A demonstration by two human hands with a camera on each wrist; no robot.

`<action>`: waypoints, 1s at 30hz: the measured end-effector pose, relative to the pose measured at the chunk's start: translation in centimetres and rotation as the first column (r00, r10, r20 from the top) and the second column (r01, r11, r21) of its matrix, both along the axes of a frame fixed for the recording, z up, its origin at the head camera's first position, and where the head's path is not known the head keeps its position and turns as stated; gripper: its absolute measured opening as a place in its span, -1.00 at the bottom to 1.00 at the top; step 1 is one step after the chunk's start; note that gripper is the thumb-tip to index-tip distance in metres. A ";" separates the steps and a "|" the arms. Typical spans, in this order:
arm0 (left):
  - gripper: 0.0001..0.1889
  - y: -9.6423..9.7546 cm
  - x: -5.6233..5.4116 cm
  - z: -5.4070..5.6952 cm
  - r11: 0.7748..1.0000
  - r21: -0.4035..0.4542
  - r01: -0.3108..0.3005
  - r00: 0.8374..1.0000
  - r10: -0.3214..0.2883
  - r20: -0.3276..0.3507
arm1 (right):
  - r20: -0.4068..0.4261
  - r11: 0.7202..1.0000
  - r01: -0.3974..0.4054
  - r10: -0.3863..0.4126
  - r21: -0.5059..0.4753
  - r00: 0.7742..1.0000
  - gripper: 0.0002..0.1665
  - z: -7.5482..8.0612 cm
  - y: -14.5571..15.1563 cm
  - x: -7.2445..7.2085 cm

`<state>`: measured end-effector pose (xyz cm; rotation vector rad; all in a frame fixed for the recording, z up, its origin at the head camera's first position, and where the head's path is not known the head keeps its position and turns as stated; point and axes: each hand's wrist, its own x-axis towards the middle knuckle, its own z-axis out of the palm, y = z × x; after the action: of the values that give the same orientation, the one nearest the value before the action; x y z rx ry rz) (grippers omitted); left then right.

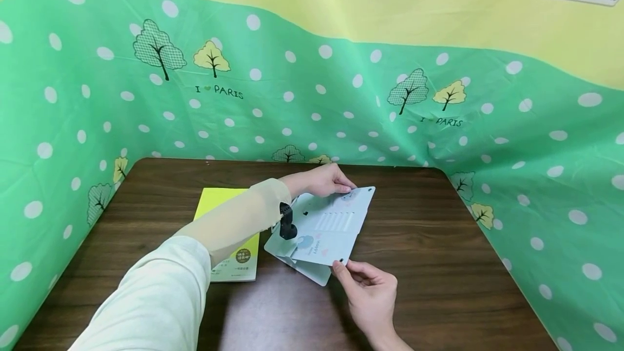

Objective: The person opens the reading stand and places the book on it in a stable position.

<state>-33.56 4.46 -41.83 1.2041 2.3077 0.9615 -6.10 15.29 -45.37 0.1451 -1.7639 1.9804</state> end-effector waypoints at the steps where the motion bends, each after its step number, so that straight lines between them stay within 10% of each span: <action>1: -0.71 0.0 0.0 0.0 1.000 0.001 -0.003 1.000 0.003 0.006 | 0.008 1.000 0.006 -0.006 0.002 1.000 -0.79 0.0 0.0 0.0; 30: -0.72 -1.1 0.2 0.1 0.999 0.023 -0.038 0.999 0.038 -0.002 | -0.009 0.999 0.041 -0.041 0.018 0.999 -0.87 0.0 1.8 0.4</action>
<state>-33.35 3.36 -41.71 1.1745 2.3356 1.0030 -5.73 17.11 -45.39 0.1217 -1.7662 1.9325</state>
